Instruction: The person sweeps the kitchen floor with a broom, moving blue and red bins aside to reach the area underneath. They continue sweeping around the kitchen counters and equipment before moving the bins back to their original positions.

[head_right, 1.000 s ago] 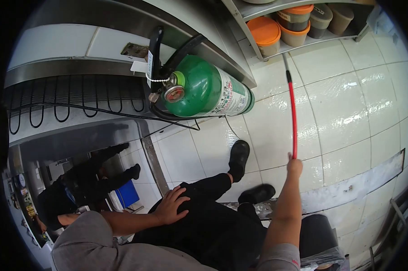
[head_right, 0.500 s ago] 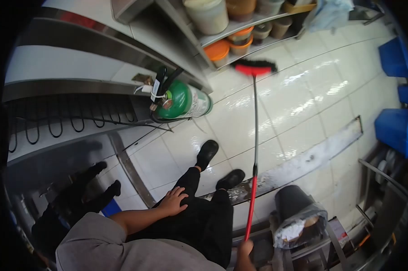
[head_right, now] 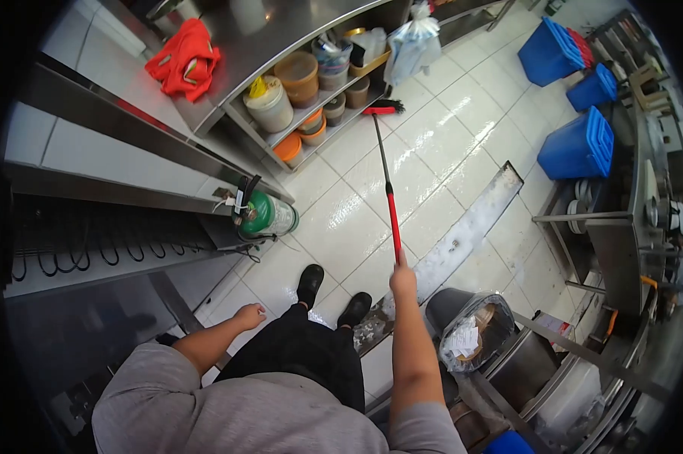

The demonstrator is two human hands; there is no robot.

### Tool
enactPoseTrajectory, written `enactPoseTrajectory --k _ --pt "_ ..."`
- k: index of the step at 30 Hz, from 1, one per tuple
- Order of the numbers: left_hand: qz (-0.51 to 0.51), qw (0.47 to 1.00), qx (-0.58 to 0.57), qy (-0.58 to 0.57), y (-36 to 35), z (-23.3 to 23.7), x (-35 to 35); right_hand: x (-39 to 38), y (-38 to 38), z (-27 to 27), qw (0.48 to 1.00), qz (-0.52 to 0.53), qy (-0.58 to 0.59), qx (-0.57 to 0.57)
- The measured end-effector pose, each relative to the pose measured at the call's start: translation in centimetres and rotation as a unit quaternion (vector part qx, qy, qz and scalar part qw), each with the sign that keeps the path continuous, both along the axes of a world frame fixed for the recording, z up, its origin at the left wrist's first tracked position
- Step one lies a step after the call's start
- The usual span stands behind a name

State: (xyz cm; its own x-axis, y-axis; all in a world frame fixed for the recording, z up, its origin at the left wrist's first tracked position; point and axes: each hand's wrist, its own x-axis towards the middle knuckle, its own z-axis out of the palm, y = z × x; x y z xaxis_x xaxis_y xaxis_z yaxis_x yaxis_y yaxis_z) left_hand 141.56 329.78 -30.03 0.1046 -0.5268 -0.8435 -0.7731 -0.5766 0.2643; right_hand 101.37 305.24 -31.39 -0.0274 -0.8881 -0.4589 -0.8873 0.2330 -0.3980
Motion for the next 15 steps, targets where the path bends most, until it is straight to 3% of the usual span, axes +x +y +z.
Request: enactPoseTrajectory --k 2,5,7,9,10,11,12,13,15 --pt "-0.018 1.000 0.006 -0.006 -1.4 1.5 2.3 -0.2 -1.6 0.1 0.999 -0.019 -0.007 -0.032" --pt "-0.027 0.999 -0.043 -0.010 -2.7 3.3 5.3 -2.9 2.6 4.4 1.000 0.017 0.013 -0.003" --pt "-0.045 0.998 -0.038 0.003 -3.4 5.2 7.1 -5.8 12.3 7.1 0.999 0.002 0.029 0.026" --pt "-0.057 0.998 -0.033 0.014 -4.2 6.6 8.7 -6.9 23.4 13.3 0.987 -0.072 0.006 0.140" --pt "-0.068 0.997 -0.041 0.016 -4.8 7.1 9.2 -7.4 29.2 15.5 0.982 -0.057 0.072 0.163" --pt "-0.080 0.996 -0.048 0.017 -5.4 7.6 9.6 -7.5 34.6 17.7 0.980 -0.083 0.079 0.165" --pt "-0.087 0.995 -0.052 0.018 -6.1 8.2 9.7 -10.1 42.3 15.6 0.988 -0.099 -0.006 0.115" --pt "-0.087 0.993 -0.075 0.031 -7.4 8.7 9.3 -6.7 41.7 23.2 0.949 -0.128 0.067 0.279" --pt "-0.078 0.987 -0.123 0.069 -10.4 8.4 8.1 -6.8 46.2 24.5 0.934 -0.168 0.060 0.308"
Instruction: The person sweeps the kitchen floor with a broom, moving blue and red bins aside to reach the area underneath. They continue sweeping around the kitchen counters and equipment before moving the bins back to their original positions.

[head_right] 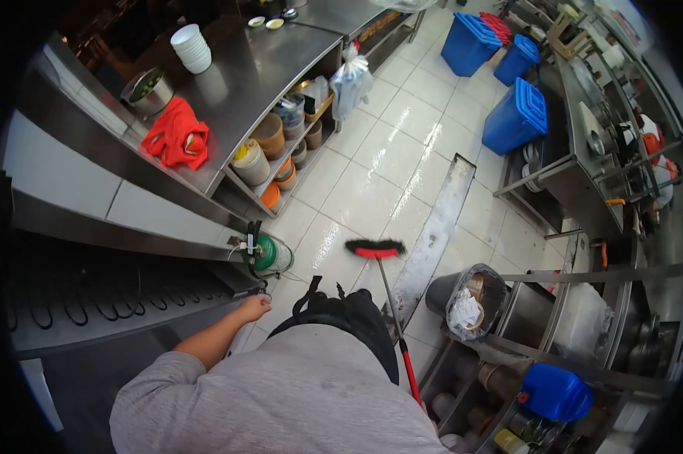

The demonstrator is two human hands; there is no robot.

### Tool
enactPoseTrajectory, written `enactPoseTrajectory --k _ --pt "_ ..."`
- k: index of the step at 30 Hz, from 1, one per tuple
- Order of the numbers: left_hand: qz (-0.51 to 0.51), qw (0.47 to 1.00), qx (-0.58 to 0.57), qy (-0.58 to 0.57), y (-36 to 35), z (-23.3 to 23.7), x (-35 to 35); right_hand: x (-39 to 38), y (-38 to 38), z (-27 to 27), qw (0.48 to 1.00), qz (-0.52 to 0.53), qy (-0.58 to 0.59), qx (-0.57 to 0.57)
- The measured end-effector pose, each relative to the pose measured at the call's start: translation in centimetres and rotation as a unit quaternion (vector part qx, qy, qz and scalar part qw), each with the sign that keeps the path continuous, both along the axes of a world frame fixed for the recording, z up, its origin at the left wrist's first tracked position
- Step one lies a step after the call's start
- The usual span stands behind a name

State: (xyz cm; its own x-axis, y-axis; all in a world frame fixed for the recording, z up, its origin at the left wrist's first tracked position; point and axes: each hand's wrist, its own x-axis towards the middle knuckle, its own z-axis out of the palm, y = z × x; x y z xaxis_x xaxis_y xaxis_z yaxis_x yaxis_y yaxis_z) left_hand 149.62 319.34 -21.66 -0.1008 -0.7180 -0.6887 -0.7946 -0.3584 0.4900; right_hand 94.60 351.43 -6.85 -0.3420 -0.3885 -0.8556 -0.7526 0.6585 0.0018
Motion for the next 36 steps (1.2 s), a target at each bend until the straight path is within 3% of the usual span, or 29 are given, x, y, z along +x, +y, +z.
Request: enactPoseTrajectory --k 3,6,7,10,12,13,15,17,20,22,24,27,28,29,30,32,35,36 --pt "-0.010 0.993 -0.081 0.086 -8.0 2.3 -4.5 0.0 0.5 -1.2 0.999 -0.031 -0.008 -0.009" --pt "0.025 0.982 -0.135 0.132 -18.5 6.5 -9.4 -0.4 -4.9 -4.7 0.997 -0.035 -0.027 -0.070" --pt "-0.001 0.954 -0.270 0.134 -22.1 7.6 -10.3 -0.6 -7.8 -6.2 0.994 -0.029 -0.035 -0.098" --pt "0.012 0.890 -0.453 0.059 -34.7 11.8 -11.5 -1.7 -19.7 -12.5 0.977 -0.002 -0.069 -0.201" --pt "0.032 0.848 -0.529 -0.011 -42.9 13.8 -10.5 0.5 -33.3 -9.4 0.975 0.045 -0.004 -0.215" --pt "0.037 0.821 -0.564 -0.077 -46.6 14.4 -9.7 0.4 -39.1 -10.9 0.973 0.040 0.005 -0.226" --pt "0.089 0.842 -0.499 -0.183 -52.4 16.2 -8.8 0.2 -51.5 -13.4 0.969 0.039 0.020 -0.243" --pt "0.072 0.857 -0.418 -0.293 -56.9 16.0 -7.5 -0.9 -63.3 -17.1 0.958 0.052 0.010 -0.281" --pt "0.024 0.852 -0.341 -0.398 -60.1 16.0 -8.1 -1.6 -79.0 -17.0 0.963 0.041 0.023 -0.267" --pt "0.021 0.852 -0.354 -0.385 -61.4 15.0 -7.3 -3.3 -84.5 -17.9 0.959 0.062 0.025 -0.274" --pt "0.019 0.849 -0.379 -0.369 -61.2 14.8 -7.1 -6.2 -83.9 -17.8 0.947 0.117 0.007 -0.299" --pt "0.032 0.855 -0.371 -0.361 -62.0 15.2 -7.1 -10.7 -74.1 -15.0 0.966 0.163 0.009 -0.198" --pt "0.037 0.857 -0.368 -0.358 -62.2 15.2 -7.0 -11.4 -70.7 -12.0 0.979 0.149 0.010 -0.140" --pt "0.039 0.859 -0.369 -0.353 -62.3 15.2 -6.9 -12.4 -66.9 -10.4 0.973 0.160 0.011 -0.164" --pt "0.040 0.860 -0.372 -0.347 -62.5 15.2 -6.7 -11.2 -65.9 -5.4 0.985 0.143 0.026 -0.090" --pt "0.047 0.861 -0.375 -0.341 -62.8 15.4 -6.7 -12.3 -62.4 -3.5 0.990 0.127 -0.012 -0.068" --pt "0.049 0.862 -0.379 -0.333 -62.9 15.6 -6.7 -10.4 -66.6 -4.3 0.994 0.107 0.014 -0.032" --pt "0.052 0.863 -0.379 -0.330 -63.1 15.7 -6.7 -9.0 -70.3 -4.1 0.994 0.087 -0.001 -0.071"
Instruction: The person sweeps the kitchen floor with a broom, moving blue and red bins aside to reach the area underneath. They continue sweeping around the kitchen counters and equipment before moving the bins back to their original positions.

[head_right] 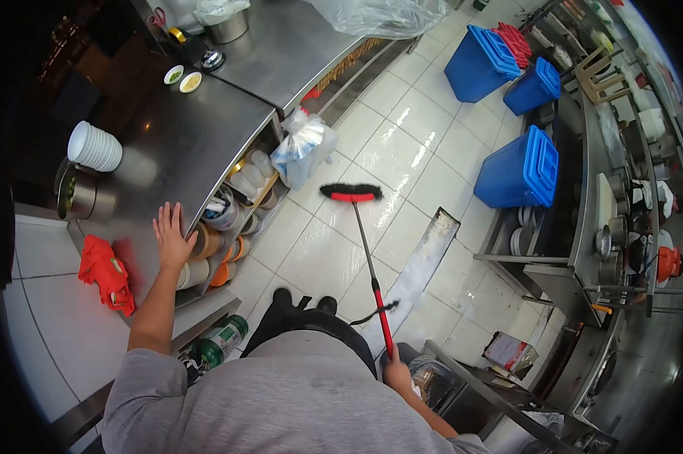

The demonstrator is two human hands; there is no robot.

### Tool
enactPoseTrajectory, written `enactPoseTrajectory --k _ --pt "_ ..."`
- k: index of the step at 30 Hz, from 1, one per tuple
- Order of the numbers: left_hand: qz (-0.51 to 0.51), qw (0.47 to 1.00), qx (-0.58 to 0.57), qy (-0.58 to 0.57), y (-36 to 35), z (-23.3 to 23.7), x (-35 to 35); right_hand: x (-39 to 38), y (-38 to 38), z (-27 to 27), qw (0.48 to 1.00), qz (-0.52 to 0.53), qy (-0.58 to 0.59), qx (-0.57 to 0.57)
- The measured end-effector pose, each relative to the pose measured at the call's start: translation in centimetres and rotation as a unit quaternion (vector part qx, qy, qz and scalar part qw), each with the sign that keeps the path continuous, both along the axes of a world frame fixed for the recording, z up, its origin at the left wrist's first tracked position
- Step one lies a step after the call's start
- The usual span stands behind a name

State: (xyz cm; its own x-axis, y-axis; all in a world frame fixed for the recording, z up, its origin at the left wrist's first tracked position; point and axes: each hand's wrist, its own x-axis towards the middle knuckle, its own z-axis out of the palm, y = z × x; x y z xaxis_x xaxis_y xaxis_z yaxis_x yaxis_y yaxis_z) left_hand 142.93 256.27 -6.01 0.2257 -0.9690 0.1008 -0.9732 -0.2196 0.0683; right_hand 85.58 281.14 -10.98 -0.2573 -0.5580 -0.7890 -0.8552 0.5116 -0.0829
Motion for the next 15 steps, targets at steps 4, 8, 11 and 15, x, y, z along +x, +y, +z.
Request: enactPoseTrajectory --k 4,8,11,15 --pt "-0.001 1.000 -0.008 0.014 -0.1 0.0 -0.2 1.0 -15.6 -11.4 0.990 0.039 -0.018 -0.135" --pt "-0.030 0.999 -0.019 0.018 -0.9 0.8 -0.6 4.1 -28.9 -1.1 0.961 -0.210 -0.179 -0.013" --pt "-0.104 0.989 -0.070 0.076 -5.8 0.4 -3.7 2.1 -31.6 8.4 0.872 -0.280 -0.394 -0.080" --pt "-0.373 0.868 -0.020 0.327 -18.9 2.8 -18.7 -0.4 -33.9 22.9 0.817 -0.367 -0.435 -0.093"
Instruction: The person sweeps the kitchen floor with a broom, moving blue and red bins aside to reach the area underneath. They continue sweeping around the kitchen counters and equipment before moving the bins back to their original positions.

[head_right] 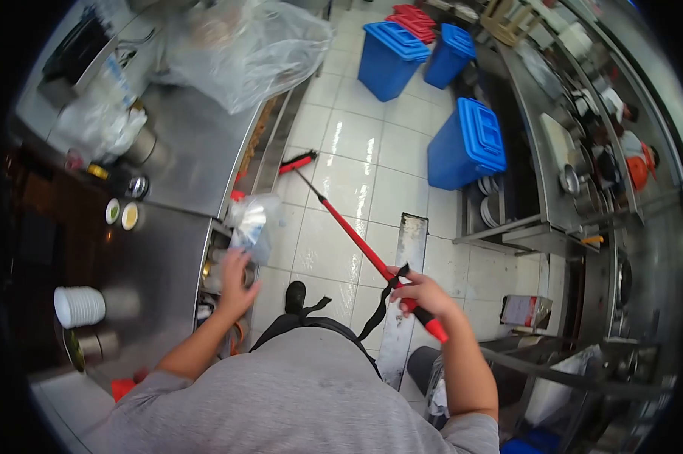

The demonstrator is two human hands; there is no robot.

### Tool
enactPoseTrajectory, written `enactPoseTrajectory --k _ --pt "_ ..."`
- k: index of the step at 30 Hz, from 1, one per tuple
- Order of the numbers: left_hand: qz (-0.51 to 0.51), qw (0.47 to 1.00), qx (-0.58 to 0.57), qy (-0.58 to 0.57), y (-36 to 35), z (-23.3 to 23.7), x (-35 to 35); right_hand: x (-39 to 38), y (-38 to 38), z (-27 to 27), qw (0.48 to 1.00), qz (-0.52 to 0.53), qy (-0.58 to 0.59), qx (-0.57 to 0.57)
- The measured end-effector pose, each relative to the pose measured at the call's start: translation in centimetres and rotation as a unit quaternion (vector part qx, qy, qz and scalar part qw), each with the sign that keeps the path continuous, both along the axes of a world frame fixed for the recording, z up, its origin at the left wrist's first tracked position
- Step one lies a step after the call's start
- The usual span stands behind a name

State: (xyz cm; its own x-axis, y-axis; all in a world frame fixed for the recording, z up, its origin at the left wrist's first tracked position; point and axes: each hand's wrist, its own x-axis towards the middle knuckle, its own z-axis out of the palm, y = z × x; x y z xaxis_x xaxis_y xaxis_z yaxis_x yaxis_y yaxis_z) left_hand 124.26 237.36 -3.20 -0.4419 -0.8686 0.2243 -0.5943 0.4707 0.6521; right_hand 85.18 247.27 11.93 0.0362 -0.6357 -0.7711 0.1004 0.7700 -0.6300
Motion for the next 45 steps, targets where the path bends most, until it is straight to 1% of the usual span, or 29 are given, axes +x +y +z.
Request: enactPoseTrajectory --k 3,5,6,7,8,9,10,11,12,14,16,17,18,20,22,24,26,28,29,30,32,33,34,36,40,41,42,43,45 --pt "-0.158 0.984 -0.025 0.078 -7.9 1.2 -12.0 -0.7 1.1 7.3 0.988 -0.104 -0.074 -0.091" --pt "-0.266 0.960 -0.038 0.080 -9.7 2.5 -19.1 0.4 2.3 11.1 0.974 -0.150 -0.089 -0.142" --pt "-0.345 0.936 -0.032 0.065 -9.8 3.3 -22.4 0.8 3.0 12.4 0.958 -0.106 -0.054 -0.261" --pt "-0.403 0.911 0.013 0.090 -9.2 0.4 -26.1 1.2 3.5 13.7 0.924 -0.059 -0.018 -0.376" --pt "-0.495 0.866 0.062 0.034 -7.9 -0.3 -28.2 2.3 3.3 15.0 0.899 -0.092 0.029 -0.428" --pt "-0.509 0.851 0.123 0.028 -6.2 0.4 -29.3 1.3 3.6 15.6 0.839 -0.065 0.221 -0.494" --pt "-0.521 0.833 0.184 0.020 -4.7 1.6 -30.1 1.0 4.0 15.6 0.733 -0.117 0.369 -0.560" --pt "-0.554 0.811 0.186 0.015 -3.7 2.6 -31.3 -0.4 5.3 15.3 0.724 -0.159 0.264 -0.617" --pt "-0.586 0.787 0.189 0.009 -3.3 3.2 -32.8 2.5 2.6 16.9 0.631 -0.283 0.338 -0.639" --pt "-0.608 0.761 0.227 -0.009 -3.9 3.2 -37.0 1.0 1.3 15.9 0.644 -0.307 0.143 -0.686" --pt "-0.610 0.758 0.228 -0.027 -6.3 1.1 -41.5 -2.0 -0.9 12.4 0.615 -0.345 0.203 -0.680" --pt "-0.597 0.777 0.194 -0.030 -7.9 -0.2 -43.6 -3.4 -2.4 10.7 0.607 -0.354 0.254 -0.664" --pt "-0.583 0.795 0.162 -0.038 -10.0 -2.1 -45.6 -5.0 -3.4 9.6 0.619 -0.375 0.257 -0.641" --pt "-0.505 0.856 0.109 -0.015 -14.5 -8.4 -50.3 -7.8 -6.9 6.2 0.609 -0.455 0.304 -0.574" --pt "-0.454 0.887 0.064 -0.065 -21.0 -9.7 -52.1 -10.1 -11.3 2.8 0.616 -0.447 0.333 -0.556" --pt "-0.426 0.900 0.066 -0.058 -25.2 -6.8 -52.1 -13.3 -15.1 3.5 0.638 -0.420 0.308 -0.567" --pt "-0.397 0.914 0.067 -0.056 -27.7 -3.4 -50.8 -17.6 -17.8 6.2 0.678 -0.382 0.203 -0.595" --pt "-0.353 0.918 0.176 -0.051 -28.3 -1.5 -48.9 -21.6 -21.0 8.4 0.737 -0.337 0.114 -0.575" --pt "-0.330 0.925 0.183 -0.043 -28.7 -2.2 -47.9 -23.2 -23.0 8.7 0.760 -0.324 0.072 -0.559" --pt "-0.307 0.932 0.189 -0.034 -29.4 -3.5 -46.6 -23.7 -25.9 8.6 0.772 -0.351 0.067 -0.525" --pt "-0.237 0.951 0.191 -0.051 -31.4 -7.3 -43.9 -23.4 -32.5 6.2 0.787 -0.364 0.062 -0.494" --pt "-0.188 0.967 0.168 -0.028 -32.6 -9.0 -42.6 -23.5 -35.0 4.2 0.800 -0.348 0.005 -0.488" --pt "-0.141 0.980 0.142 -0.005 -34.9 -9.4 -42.6 -23.6 -37.5 3.1 0.809 -0.333 -0.051 -0.481" --pt "-0.129 0.986 0.098 0.034 -40.5 -9.9 -45.0 -24.9 -42.3 3.7 0.817 -0.325 -0.052 -0.473" --pt "-0.135 0.981 0.031 0.137 -53.5 -7.3 -51.7 -27.9 -52.7 7.2 0.765 -0.296 0.014 -0.572" --pt "-0.145 0.975 0.032 0.167 -57.5 -8.6 -53.7 -28.5 -55.4 7.1 0.761 -0.293 0.039 -0.578" --pt "-0.128 0.977 0.038 0.163 -61.6 -9.4 -55.7 -28.9 -58.0 6.8 0.756 -0.291 0.065 -0.583" --pt "-0.140 0.966 -0.018 0.218 -66.3 -9.9 -57.6 -29.4 -60.8 5.6 0.754 -0.302 0.095 -0.576" --pt "-0.089 0.975 -0.035 0.200 -74.3 -12.4 -60.4 -30.2 -66.1 1.7 0.763 -0.306 0.117 -0.558"
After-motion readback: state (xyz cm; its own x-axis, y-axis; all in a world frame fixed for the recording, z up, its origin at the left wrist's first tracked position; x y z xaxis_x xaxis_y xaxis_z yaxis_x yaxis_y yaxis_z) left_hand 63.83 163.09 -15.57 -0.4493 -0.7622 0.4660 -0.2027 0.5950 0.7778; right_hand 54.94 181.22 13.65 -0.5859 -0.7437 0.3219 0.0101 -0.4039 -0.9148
